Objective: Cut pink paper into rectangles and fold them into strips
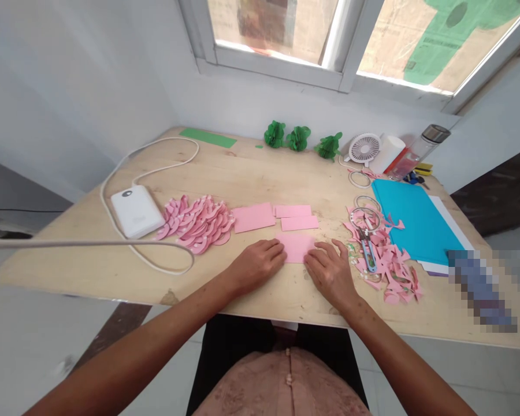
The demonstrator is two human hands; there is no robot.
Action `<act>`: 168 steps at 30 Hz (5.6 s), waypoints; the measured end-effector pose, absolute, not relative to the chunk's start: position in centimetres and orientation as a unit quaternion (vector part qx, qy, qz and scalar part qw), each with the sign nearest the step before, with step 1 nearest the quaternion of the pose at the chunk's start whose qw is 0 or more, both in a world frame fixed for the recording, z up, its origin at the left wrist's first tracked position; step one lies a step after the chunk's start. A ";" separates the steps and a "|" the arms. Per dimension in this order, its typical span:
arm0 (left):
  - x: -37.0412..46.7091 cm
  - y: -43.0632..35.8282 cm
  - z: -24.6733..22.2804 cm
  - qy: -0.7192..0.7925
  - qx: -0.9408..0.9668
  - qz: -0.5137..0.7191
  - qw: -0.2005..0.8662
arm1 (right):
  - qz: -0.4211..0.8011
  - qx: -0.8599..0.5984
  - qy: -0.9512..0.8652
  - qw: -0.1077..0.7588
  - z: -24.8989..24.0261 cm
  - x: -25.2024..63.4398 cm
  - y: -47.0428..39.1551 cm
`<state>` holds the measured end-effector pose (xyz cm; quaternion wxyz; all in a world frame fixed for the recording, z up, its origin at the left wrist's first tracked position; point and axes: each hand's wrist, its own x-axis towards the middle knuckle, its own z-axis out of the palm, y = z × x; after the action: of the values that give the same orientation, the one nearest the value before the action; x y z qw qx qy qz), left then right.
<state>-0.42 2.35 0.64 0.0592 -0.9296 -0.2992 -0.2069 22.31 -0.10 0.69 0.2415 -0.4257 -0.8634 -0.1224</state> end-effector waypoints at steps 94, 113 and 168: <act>0.5 -8.1 -1.6 -0.425 -0.879 -0.213 0.012 | 0.023 -0.520 -0.799 0.300 0.3 19.2 -4.0; 0.6 -8.0 -1.7 -0.443 -0.874 -0.200 -0.006 | 0.014 -0.533 -0.791 0.300 0.1 19.4 -4.0; 0.7 -7.8 -1.5 -0.445 -0.874 -0.191 -0.021 | 0.004 -0.559 -0.776 0.292 0.5 19.7 -4.3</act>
<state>0.73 -7.84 -1.51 -0.0210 -0.8745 -0.4452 -0.1913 19.65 -4.32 0.55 0.2920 -0.5590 -0.7760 0.0037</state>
